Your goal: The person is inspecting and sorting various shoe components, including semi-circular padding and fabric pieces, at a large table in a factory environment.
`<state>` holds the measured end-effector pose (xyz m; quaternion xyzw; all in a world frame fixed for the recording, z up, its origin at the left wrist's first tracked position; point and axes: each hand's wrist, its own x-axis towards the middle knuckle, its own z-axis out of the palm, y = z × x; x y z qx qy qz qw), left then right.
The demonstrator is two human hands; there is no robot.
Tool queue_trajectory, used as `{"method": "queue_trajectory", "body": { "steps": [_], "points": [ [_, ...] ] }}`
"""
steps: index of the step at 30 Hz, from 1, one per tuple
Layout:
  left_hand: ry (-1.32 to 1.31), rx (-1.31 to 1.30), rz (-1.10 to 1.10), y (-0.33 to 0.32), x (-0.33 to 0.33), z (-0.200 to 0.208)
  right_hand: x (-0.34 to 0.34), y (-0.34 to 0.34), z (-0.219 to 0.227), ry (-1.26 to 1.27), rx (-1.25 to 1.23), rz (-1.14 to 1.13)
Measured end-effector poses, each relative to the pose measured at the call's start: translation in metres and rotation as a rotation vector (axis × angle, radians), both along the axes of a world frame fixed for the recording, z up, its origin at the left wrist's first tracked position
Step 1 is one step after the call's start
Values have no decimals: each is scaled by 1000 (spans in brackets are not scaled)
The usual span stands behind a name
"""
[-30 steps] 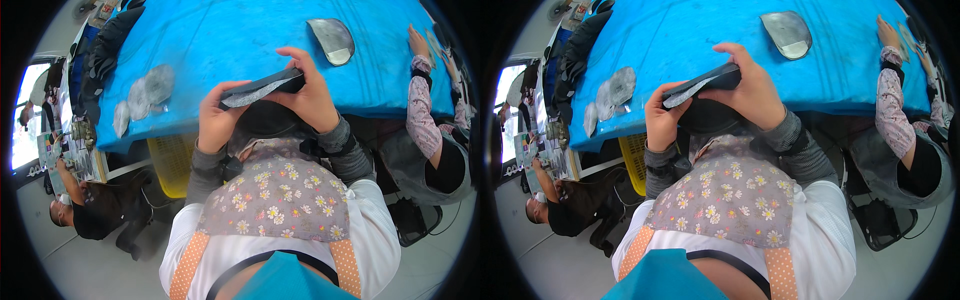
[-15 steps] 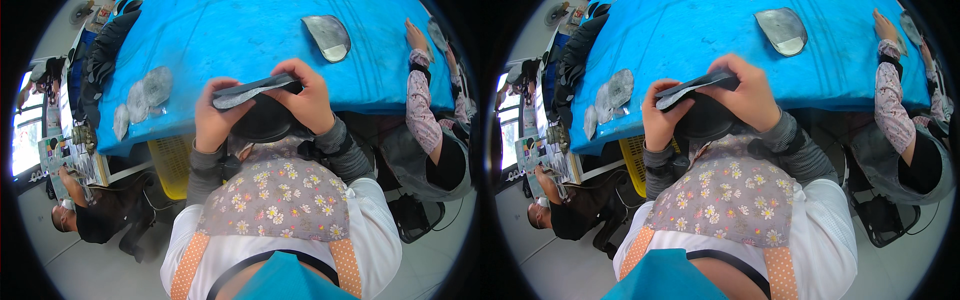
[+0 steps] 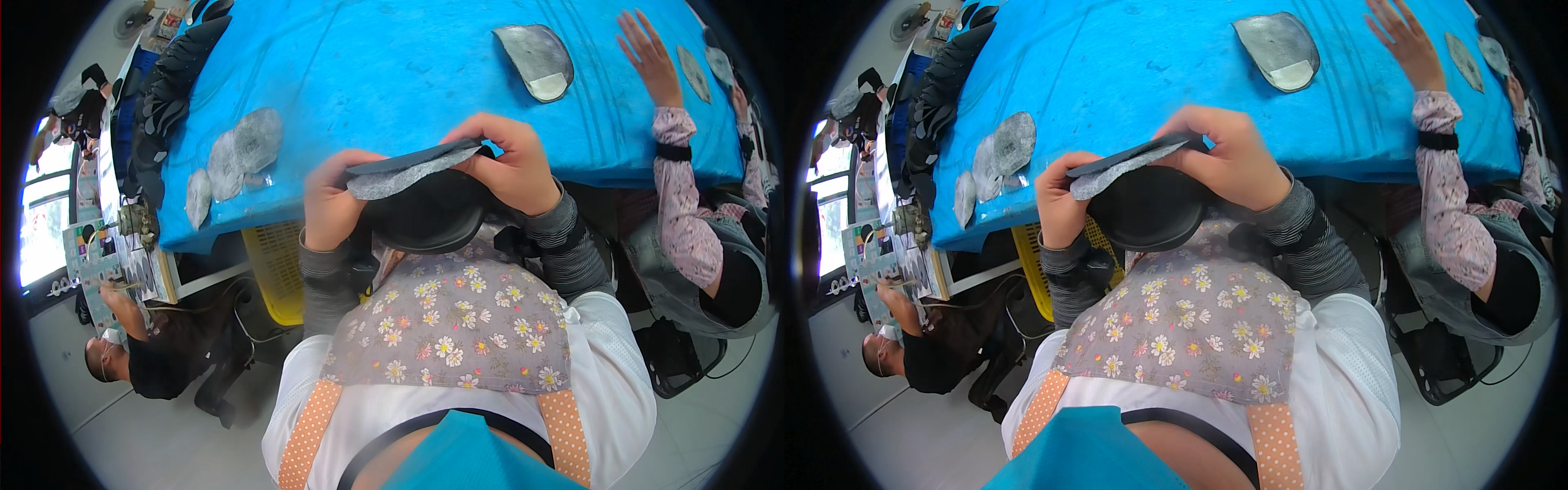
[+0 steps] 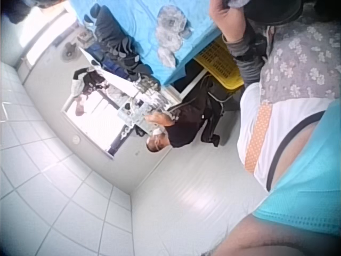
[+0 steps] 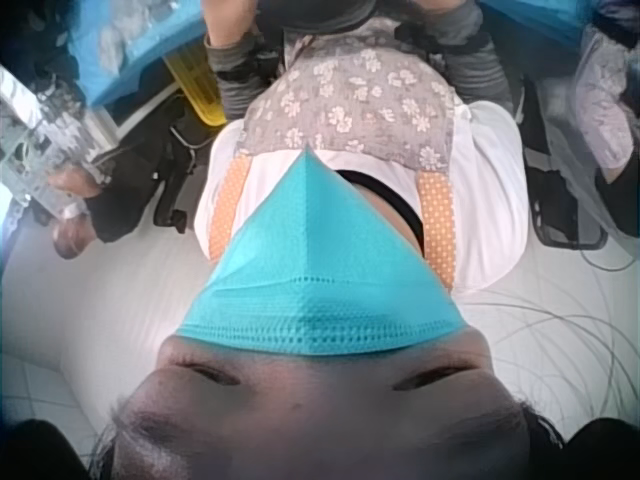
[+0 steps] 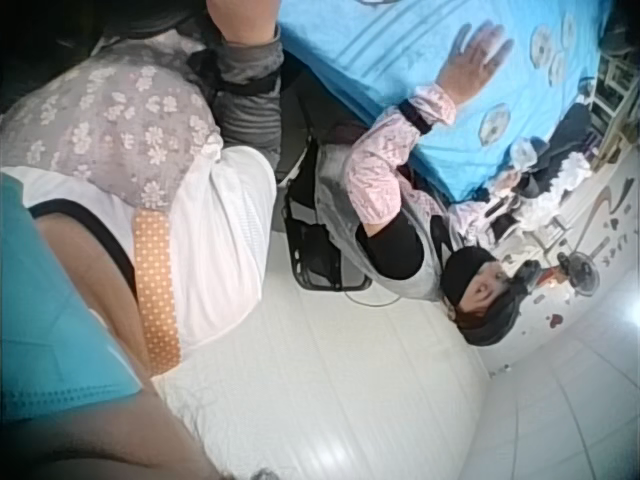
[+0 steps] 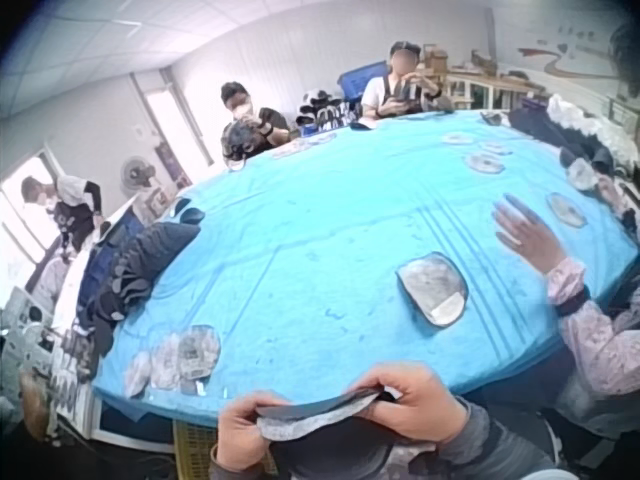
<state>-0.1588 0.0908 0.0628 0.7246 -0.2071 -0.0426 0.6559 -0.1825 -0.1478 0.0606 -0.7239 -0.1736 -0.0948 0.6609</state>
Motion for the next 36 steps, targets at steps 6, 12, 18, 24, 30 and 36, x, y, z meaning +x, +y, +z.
{"method": "queue_trajectory", "body": {
  "steps": [6, 12, 18, 24, 30, 36],
  "points": [
    [-94, 28, 65, 7, 6, -9, 5, -5, -13, 9, -15, 25],
    [-68, 76, -13, 23, 15, -11, 15, -6, -19, 38, -5, 59],
    [36, -90, 20, 9, 8, -20, 9, 4, -24, -14, 24, -6],
    [-52, -41, -1, 15, -4, -26, -5, 4, -37, 144, 141, 106],
    [-12, -11, -48, 17, -5, -28, -7, 3, -38, 152, 116, 89],
    [-107, 70, -78, -4, 3, -32, 6, 9, -34, 9, 44, 111]
  ]
}}
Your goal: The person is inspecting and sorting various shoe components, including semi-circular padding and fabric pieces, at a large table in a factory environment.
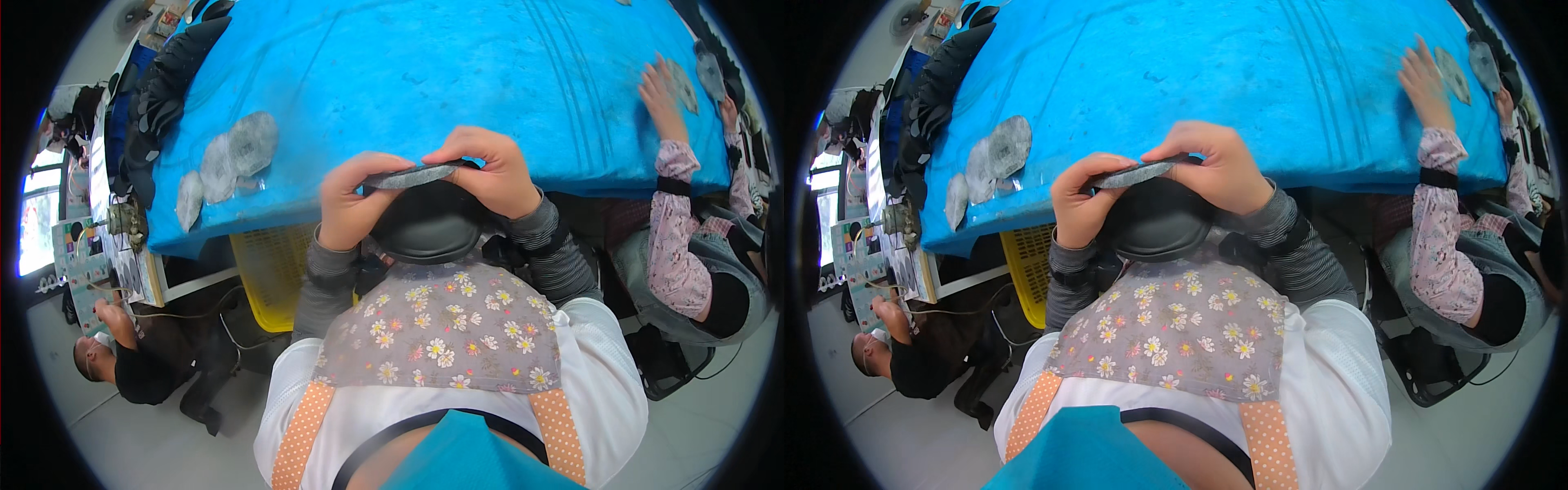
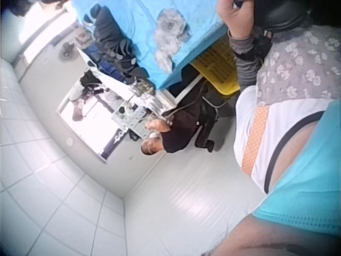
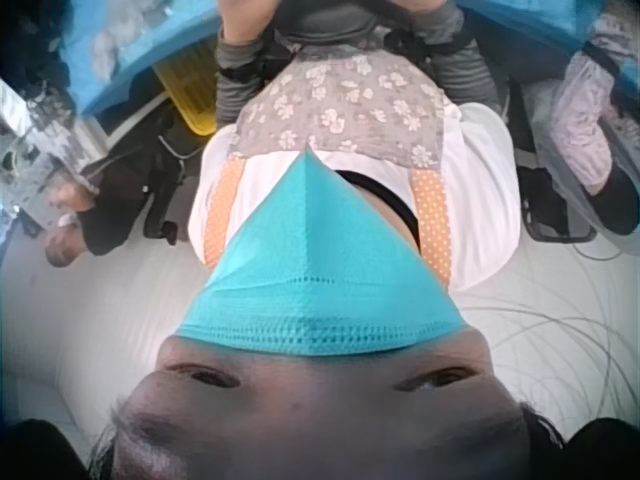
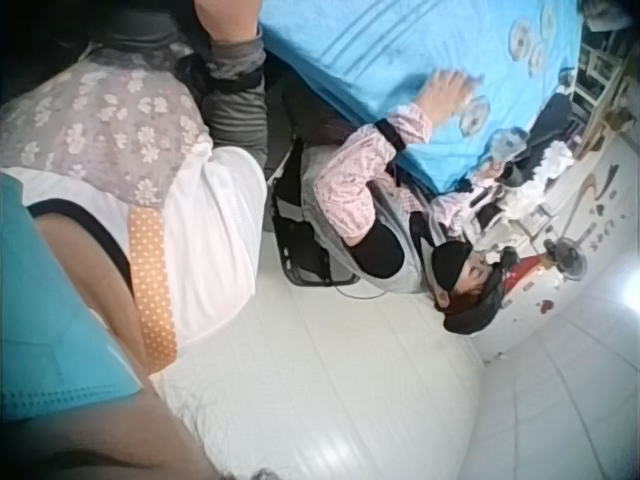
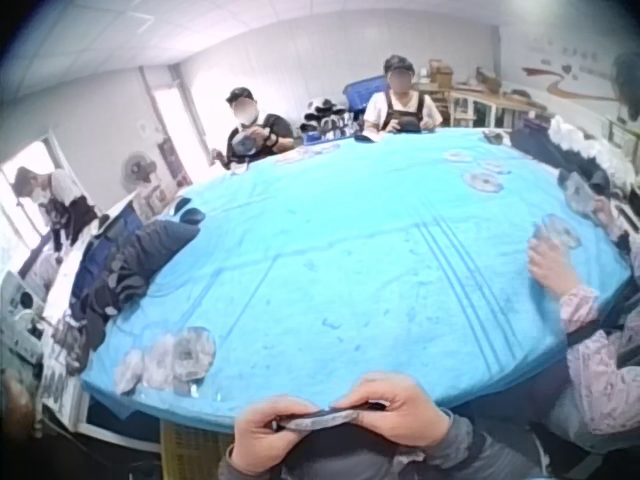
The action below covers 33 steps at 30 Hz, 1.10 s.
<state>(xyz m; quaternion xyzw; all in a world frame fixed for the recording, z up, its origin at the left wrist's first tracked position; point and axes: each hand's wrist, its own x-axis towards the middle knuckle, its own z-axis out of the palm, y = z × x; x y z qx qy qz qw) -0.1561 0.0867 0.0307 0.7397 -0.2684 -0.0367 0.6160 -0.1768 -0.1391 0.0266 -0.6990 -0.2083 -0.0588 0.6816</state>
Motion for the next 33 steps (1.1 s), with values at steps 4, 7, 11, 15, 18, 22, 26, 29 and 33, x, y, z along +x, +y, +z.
{"method": "queue_trajectory", "body": {
  "steps": [4, 7, 11, 15, 18, 22, 26, 29, 33],
  "points": [
    [-89, -66, -72, 2, 4, 1, -2, 0, 2, -42, 17, 30],
    [-38, -114, -116, 5, 9, 3, 0, -2, 5, -41, -21, 57],
    [-89, -43, -97, 1, 11, 8, 3, -1, 9, -14, 32, 55],
    [-215, -18, -117, -4, 5, 9, -1, 1, 11, -62, 17, 44],
    [-156, -19, -152, -2, 4, 11, -2, -1, 12, -54, 12, 72],
    [35, -77, -181, -1, 2, 14, -2, -6, 11, 25, -11, 72],
    [2, 49, -35, -5, -4, 15, -1, -9, 9, 96, 37, 16],
    [101, 176, 23, 0, -2, 16, 0, -10, 7, 220, 147, -1],
    [159, 154, 71, 9, 0, 12, 2, -12, 5, 559, 368, 60]
  ]
}}
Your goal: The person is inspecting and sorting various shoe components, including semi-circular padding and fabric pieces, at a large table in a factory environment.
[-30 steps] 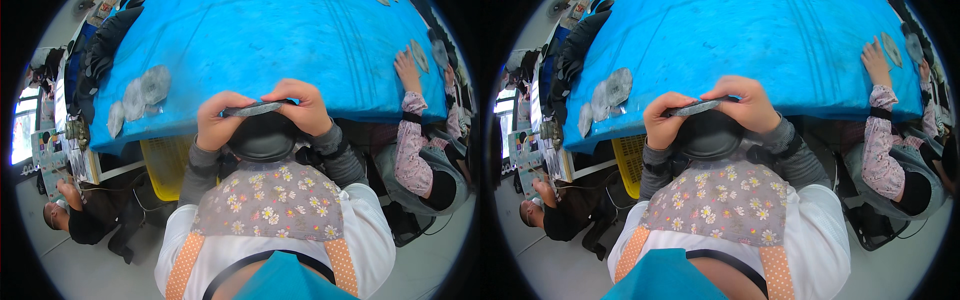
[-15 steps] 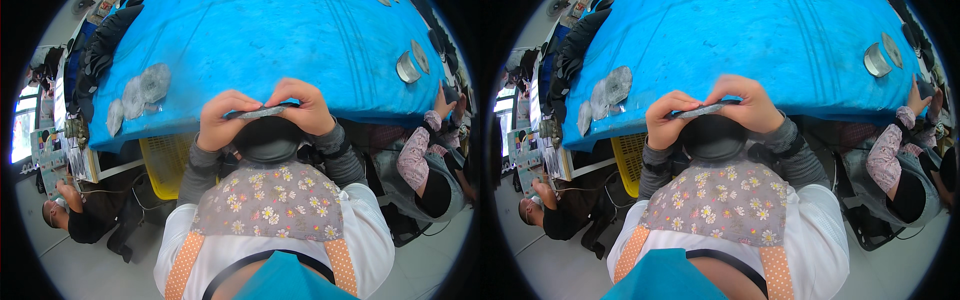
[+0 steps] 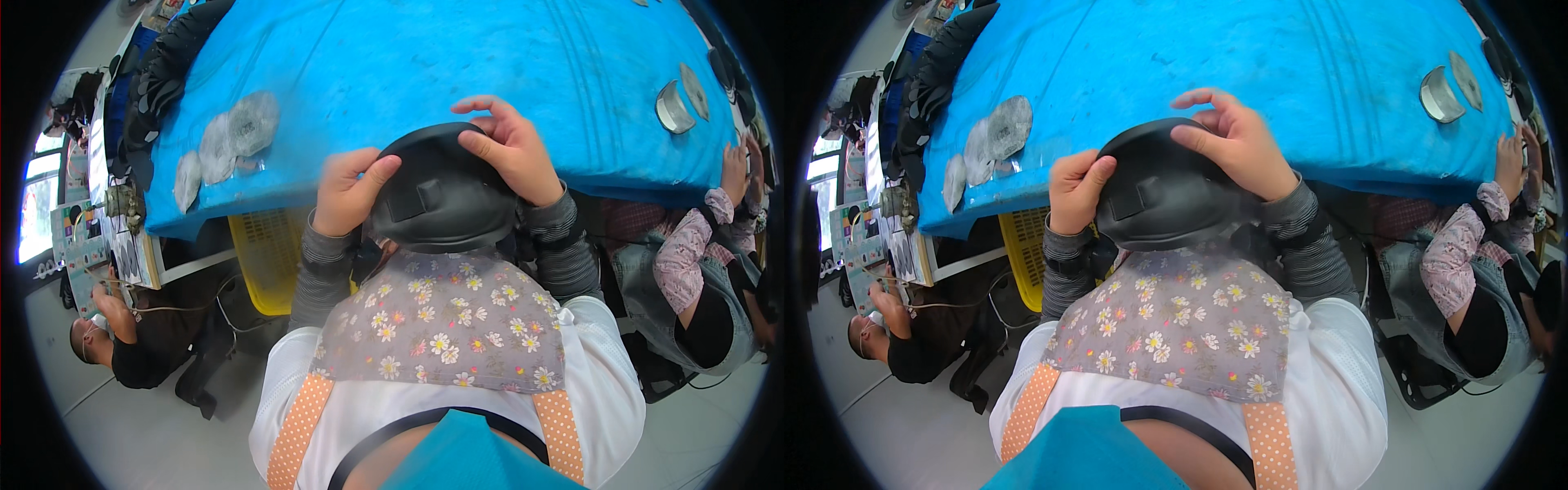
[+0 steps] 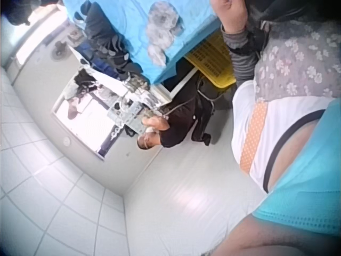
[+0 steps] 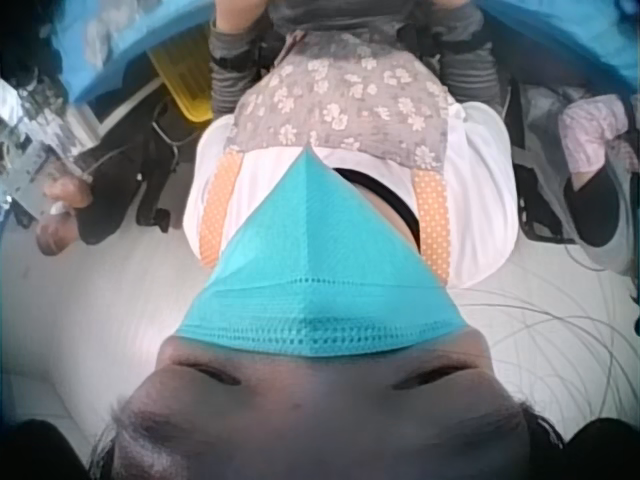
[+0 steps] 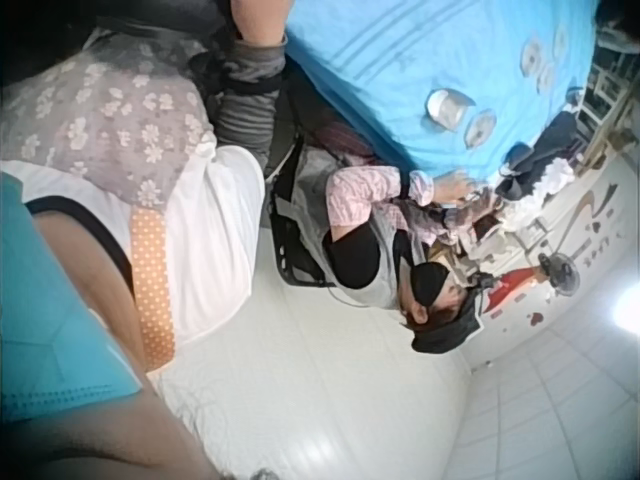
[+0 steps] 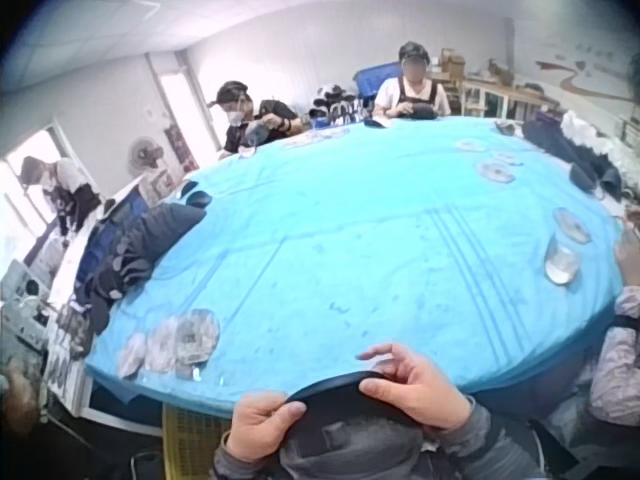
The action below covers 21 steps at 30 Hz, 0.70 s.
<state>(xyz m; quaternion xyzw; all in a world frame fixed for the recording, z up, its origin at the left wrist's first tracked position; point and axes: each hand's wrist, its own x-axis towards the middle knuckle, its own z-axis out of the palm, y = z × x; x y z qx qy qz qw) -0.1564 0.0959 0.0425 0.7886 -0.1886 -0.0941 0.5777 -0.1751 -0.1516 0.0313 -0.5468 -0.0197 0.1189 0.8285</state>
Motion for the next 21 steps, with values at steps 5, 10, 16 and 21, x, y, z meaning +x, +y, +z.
{"method": "queue_trajectory", "body": {
  "steps": [5, 10, 16, 21],
  "points": [
    [29, -122, 11, 4, -1, -4, 1, -12, -1, 31, -337, 297],
    [469, -404, -103, 4, -2, 2, -2, -25, 0, -18, -160, 309],
    [254, -233, -228, 12, 0, 11, -5, -26, 4, 70, -143, 396],
    [253, -105, -3, -9, 5, 5, -7, -15, 14, -64, -429, 324]
  ]
}}
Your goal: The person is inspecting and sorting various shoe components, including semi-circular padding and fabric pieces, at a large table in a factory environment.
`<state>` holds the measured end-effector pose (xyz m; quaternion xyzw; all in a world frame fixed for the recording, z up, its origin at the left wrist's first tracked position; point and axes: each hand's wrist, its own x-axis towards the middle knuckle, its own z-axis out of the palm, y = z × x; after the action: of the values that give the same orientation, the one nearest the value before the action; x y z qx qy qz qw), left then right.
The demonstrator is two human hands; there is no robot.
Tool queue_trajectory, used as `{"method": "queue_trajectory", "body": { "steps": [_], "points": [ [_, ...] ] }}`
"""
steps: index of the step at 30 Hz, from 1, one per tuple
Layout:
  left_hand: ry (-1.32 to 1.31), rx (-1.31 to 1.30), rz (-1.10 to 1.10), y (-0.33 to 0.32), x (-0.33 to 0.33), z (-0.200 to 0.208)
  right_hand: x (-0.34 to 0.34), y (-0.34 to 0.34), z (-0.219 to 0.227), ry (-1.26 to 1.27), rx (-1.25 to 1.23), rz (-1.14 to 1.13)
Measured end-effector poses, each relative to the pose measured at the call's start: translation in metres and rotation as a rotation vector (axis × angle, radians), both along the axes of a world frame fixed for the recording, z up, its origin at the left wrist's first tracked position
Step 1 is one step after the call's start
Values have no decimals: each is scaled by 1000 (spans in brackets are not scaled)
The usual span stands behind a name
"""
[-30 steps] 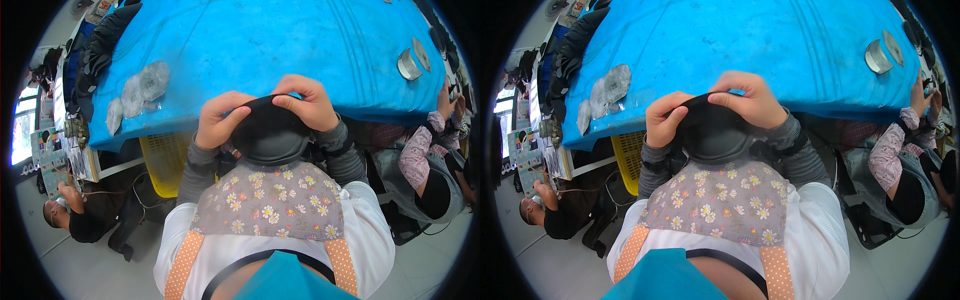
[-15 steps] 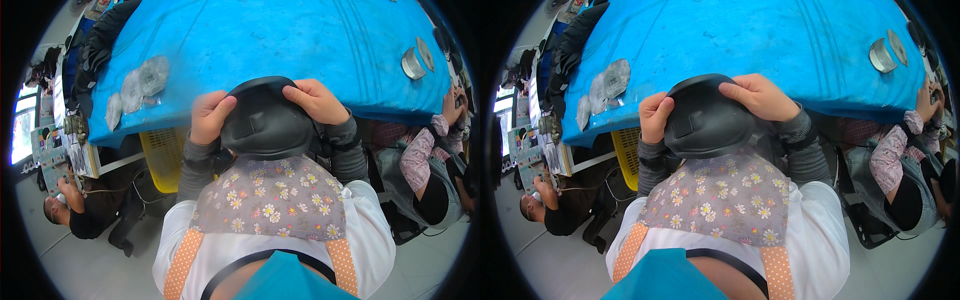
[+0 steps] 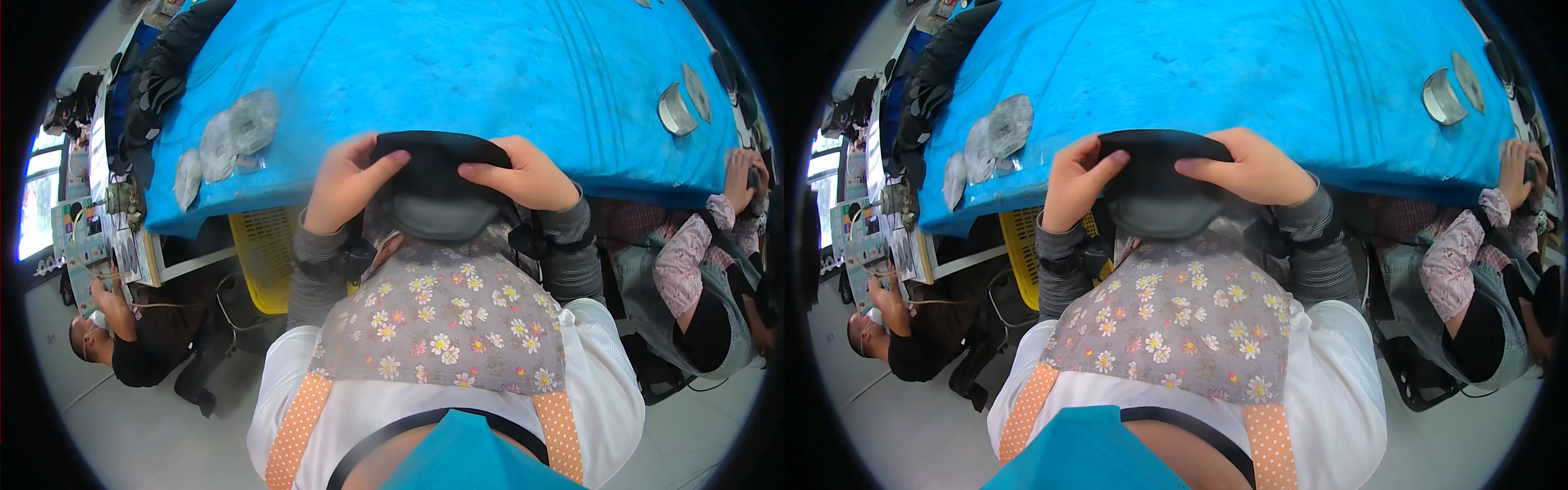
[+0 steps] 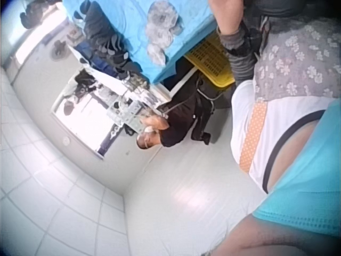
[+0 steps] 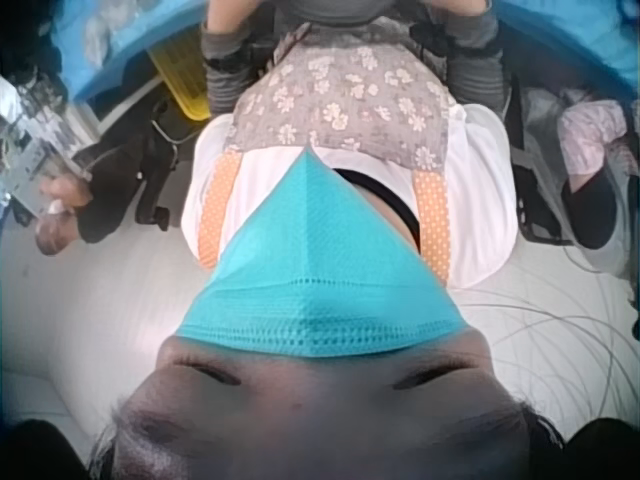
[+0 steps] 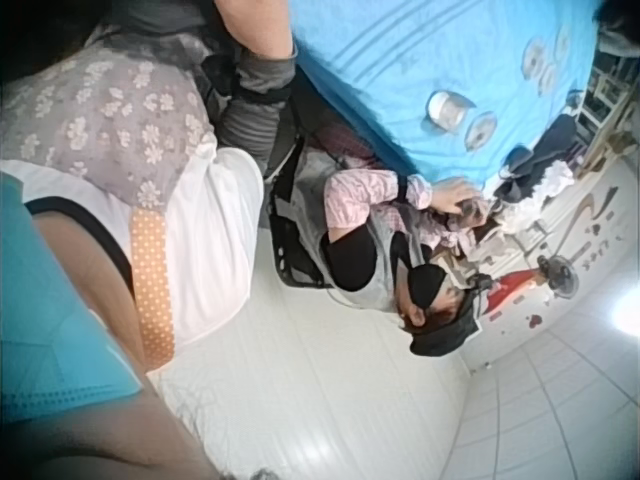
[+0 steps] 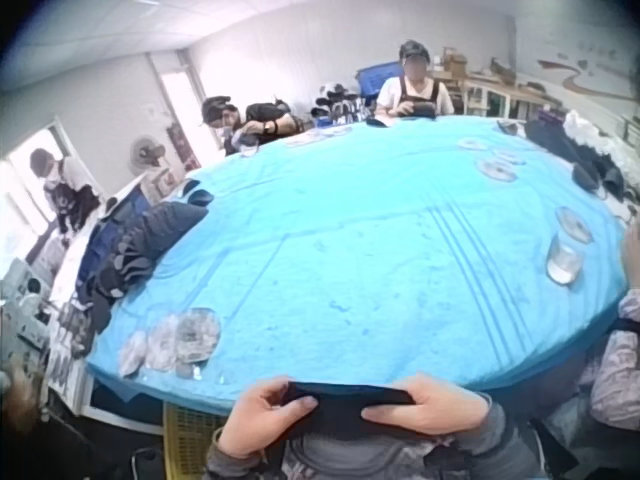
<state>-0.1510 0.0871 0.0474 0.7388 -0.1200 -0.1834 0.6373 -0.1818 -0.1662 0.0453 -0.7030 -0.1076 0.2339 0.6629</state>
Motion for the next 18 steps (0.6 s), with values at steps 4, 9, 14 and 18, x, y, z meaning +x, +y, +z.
{"method": "queue_trajectory", "body": {
  "steps": [4, 9, 14, 18],
  "points": [
    [-44, 88, 87, -14, 1, 0, -3, 14, 7, -342, -224, -103],
    [62, -100, 6, 0, -4, 8, -11, 12, 11, -280, -93, -123],
    [137, -112, -76, 15, 7, 15, -11, 7, 10, -183, 134, -134],
    [35, -123, 45, -1, 8, 5, -6, 14, 6, -391, -98, -234]
  ]
}}
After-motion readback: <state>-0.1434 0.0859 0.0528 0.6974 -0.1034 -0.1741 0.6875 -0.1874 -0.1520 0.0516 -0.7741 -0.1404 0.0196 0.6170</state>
